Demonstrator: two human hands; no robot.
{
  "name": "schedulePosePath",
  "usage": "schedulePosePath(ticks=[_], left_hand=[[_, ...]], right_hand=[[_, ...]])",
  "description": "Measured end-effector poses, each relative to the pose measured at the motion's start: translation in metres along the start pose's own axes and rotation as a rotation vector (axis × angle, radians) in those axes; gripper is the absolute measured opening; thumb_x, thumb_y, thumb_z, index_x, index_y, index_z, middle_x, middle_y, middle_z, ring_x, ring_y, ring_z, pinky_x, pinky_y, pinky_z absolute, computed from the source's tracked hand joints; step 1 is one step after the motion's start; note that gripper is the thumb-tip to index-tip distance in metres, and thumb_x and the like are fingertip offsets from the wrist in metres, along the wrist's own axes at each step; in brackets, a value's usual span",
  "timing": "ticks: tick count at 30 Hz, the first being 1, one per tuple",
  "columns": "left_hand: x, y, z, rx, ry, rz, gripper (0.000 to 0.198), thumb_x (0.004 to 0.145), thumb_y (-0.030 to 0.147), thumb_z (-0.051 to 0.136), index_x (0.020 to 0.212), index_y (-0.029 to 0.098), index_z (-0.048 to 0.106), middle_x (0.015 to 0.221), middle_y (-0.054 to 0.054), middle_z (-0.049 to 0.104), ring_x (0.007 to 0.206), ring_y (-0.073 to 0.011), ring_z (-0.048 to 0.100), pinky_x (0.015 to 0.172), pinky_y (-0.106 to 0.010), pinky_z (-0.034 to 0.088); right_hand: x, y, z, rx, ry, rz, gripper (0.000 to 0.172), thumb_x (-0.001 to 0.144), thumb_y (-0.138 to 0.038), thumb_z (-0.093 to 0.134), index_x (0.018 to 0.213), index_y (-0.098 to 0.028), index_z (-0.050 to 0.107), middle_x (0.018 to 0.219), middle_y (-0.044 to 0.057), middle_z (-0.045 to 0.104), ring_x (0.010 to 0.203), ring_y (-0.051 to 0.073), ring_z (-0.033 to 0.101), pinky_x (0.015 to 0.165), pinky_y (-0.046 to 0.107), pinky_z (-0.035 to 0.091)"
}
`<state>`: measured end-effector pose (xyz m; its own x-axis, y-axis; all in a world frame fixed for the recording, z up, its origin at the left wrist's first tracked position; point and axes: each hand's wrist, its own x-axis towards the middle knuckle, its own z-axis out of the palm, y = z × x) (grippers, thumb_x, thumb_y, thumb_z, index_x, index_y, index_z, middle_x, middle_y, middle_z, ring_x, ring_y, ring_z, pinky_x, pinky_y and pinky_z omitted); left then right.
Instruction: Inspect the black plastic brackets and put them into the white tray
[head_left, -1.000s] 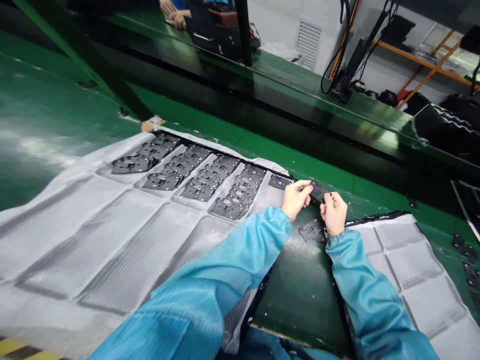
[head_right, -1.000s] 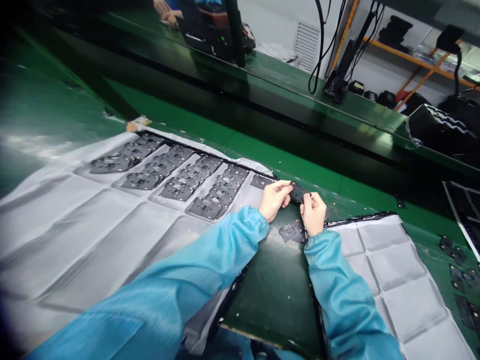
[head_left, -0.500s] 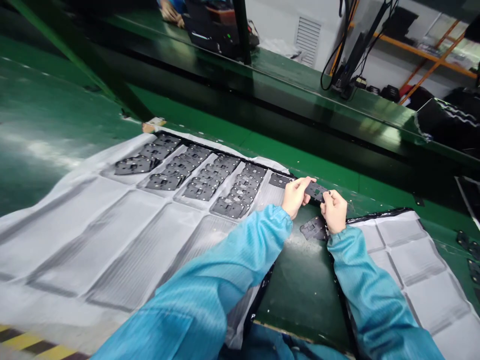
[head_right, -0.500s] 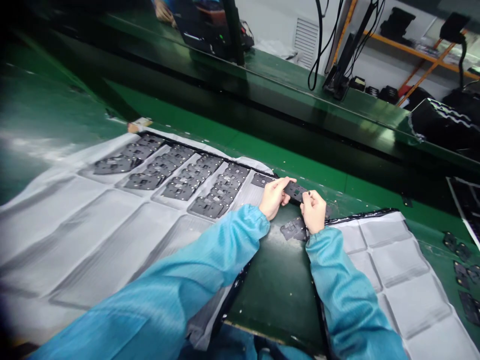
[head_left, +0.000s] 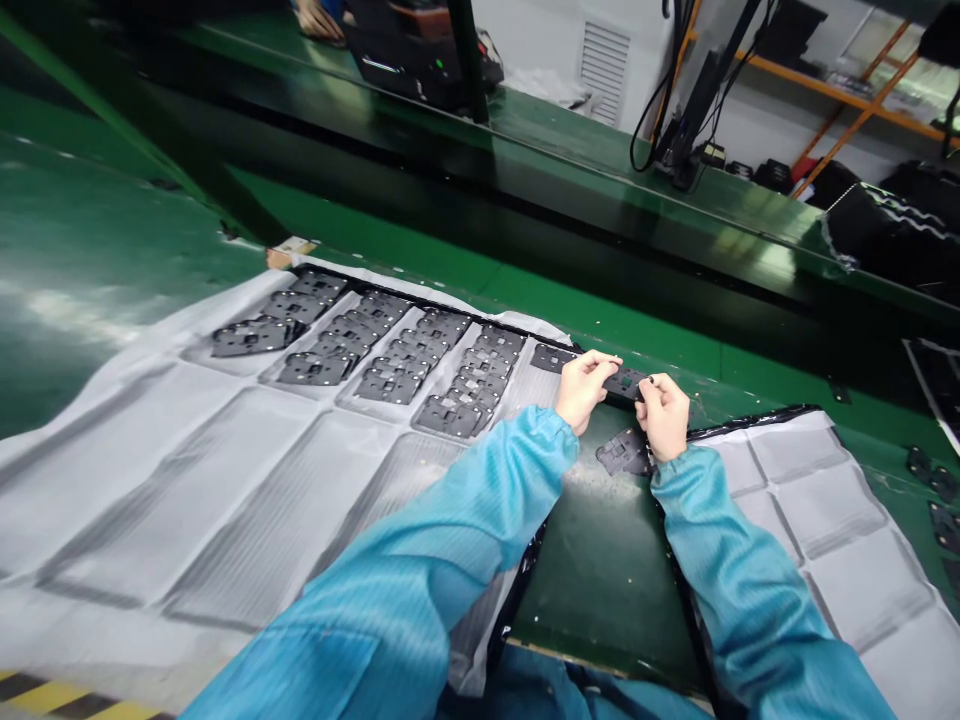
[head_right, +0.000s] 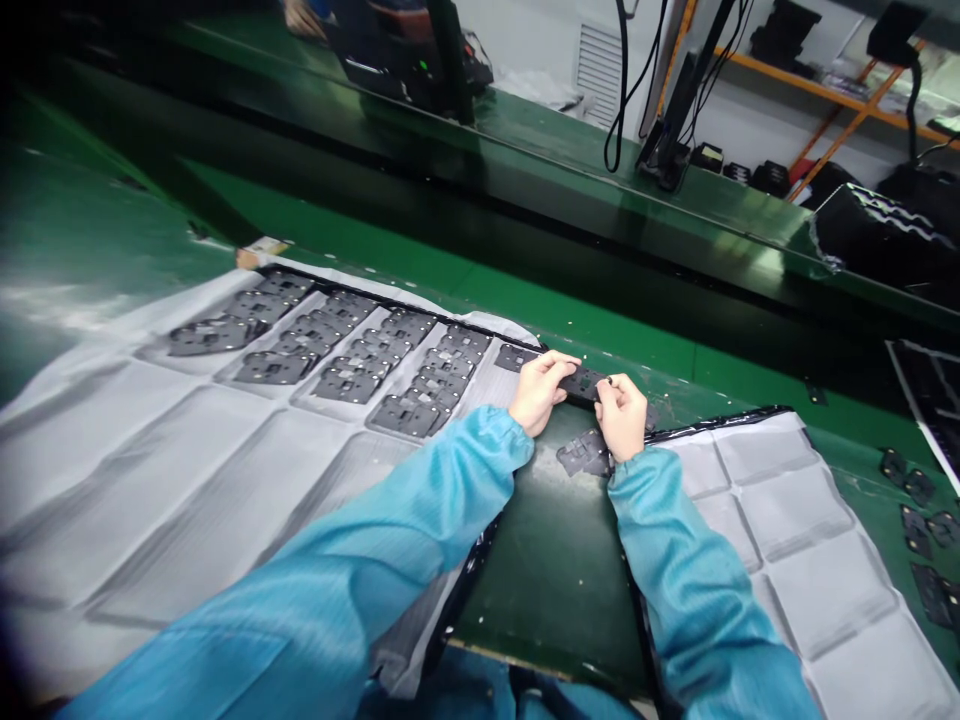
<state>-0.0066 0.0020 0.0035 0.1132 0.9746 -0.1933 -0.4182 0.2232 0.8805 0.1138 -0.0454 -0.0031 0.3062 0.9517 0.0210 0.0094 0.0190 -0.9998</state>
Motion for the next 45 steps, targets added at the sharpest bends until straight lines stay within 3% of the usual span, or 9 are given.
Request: schedulePosePath(ticks=[6,12,19,22,29,37,41,43,45], left_hand=[[-0.001,0.0,0.001,0.044,0.042,0.011,0.016,0.065,0.023,0.062,0.076,0.014,0.067,0.071,0.001,0.058,0.044,-0.0019,0.033,0.034,-0.014,0.019],[-0.004,0.0,0.001,0.137,0.033,0.06,0.017,0.065,0.023,0.062,0.077,0.013,0.069,0.073,-0.002,0.063,0.054,-0.0061,0.046,0.037,-0.013,0.025],[-0.005,-0.001,0.002,0.132,0.037,0.072,0.019,0.066,0.025,0.063,0.08,0.014,0.071,0.078,-0.004,0.067,0.055,-0.0067,0.049,0.039,-0.014,0.029],[-0.004,-0.002,0.002,0.123,0.062,0.071,0.02,0.066,0.025,0.064,0.081,0.014,0.071,0.079,-0.004,0.067,0.052,-0.0055,0.047,0.038,-0.014,0.027],[-0.004,-0.001,0.0,0.06,-0.008,0.03,0.021,0.068,0.027,0.064,0.083,0.015,0.071,0.075,-0.002,0.065,0.043,-0.002,0.038,0.037,-0.016,0.025],[-0.005,-0.001,0.01,0.132,0.064,0.071,0.015,0.066,0.021,0.059,0.074,0.014,0.07,0.075,-0.003,0.067,0.064,-0.0105,0.055,0.045,-0.016,0.036],[0.01,0.03,-0.009,0.134,0.074,0.173,0.018,0.069,0.022,0.059,0.08,0.013,0.069,0.084,-0.005,0.067,0.064,-0.0099,0.055,0.044,-0.016,0.039],[0.018,0.049,-0.032,0.238,0.049,0.248,0.022,0.07,0.024,0.061,0.087,0.012,0.068,0.088,-0.006,0.066,0.063,-0.0094,0.056,0.044,-0.017,0.041],[0.022,0.062,-0.059,0.404,0.012,0.309,0.027,0.07,0.025,0.064,0.094,0.012,0.065,0.089,-0.006,0.066,0.065,-0.0107,0.058,0.047,-0.018,0.044]], right_hand=[[0.0,0.0,-0.003,-0.021,-0.027,-0.072,0.02,0.08,-0.033,0.052,0.091,-0.018,0.058,0.057,-0.004,0.057,0.036,0.006,0.044,0.037,0.018,0.033],[0.002,0.003,-0.002,-0.116,0.039,-0.062,0.021,0.083,-0.034,0.049,0.087,-0.017,0.06,0.05,-0.005,0.053,0.035,0.007,0.043,0.036,0.017,0.03],[-0.001,0.0,-0.005,-0.077,-0.057,-0.118,0.029,0.074,-0.021,0.043,0.095,-0.018,0.063,0.056,-0.004,0.054,0.044,0.008,0.046,0.043,0.019,0.038],[-0.002,0.0,-0.005,-0.06,-0.019,-0.118,0.031,0.075,-0.022,0.045,0.1,-0.018,0.063,0.059,-0.004,0.054,0.046,0.009,0.049,0.042,0.019,0.039],[0.0,-0.001,-0.002,-0.14,0.109,-0.089,0.019,0.081,-0.032,0.055,0.09,-0.017,0.064,0.063,-0.003,0.058,0.043,0.008,0.05,0.039,0.019,0.04],[0.005,0.007,-0.006,-0.099,0.127,-0.155,0.016,0.08,-0.028,0.056,0.083,-0.016,0.066,0.064,-0.001,0.06,0.045,0.01,0.051,0.041,0.021,0.041],[0.008,-0.004,-0.01,0.012,0.151,-0.233,0.024,0.086,-0.036,0.051,0.085,-0.015,0.062,0.067,0.002,0.061,0.049,0.011,0.052,0.042,0.022,0.04],[0.011,-0.018,-0.018,-0.066,0.14,-0.259,0.025,0.087,-0.039,0.051,0.088,-0.016,0.061,0.071,0.003,0.061,0.053,0.011,0.053,0.046,0.023,0.042],[0.014,-0.035,-0.03,-0.26,0.01,-0.265,0.025,0.084,-0.04,0.055,0.093,-0.017,0.061,0.079,0.004,0.063,0.063,0.013,0.057,0.053,0.025,0.046]])
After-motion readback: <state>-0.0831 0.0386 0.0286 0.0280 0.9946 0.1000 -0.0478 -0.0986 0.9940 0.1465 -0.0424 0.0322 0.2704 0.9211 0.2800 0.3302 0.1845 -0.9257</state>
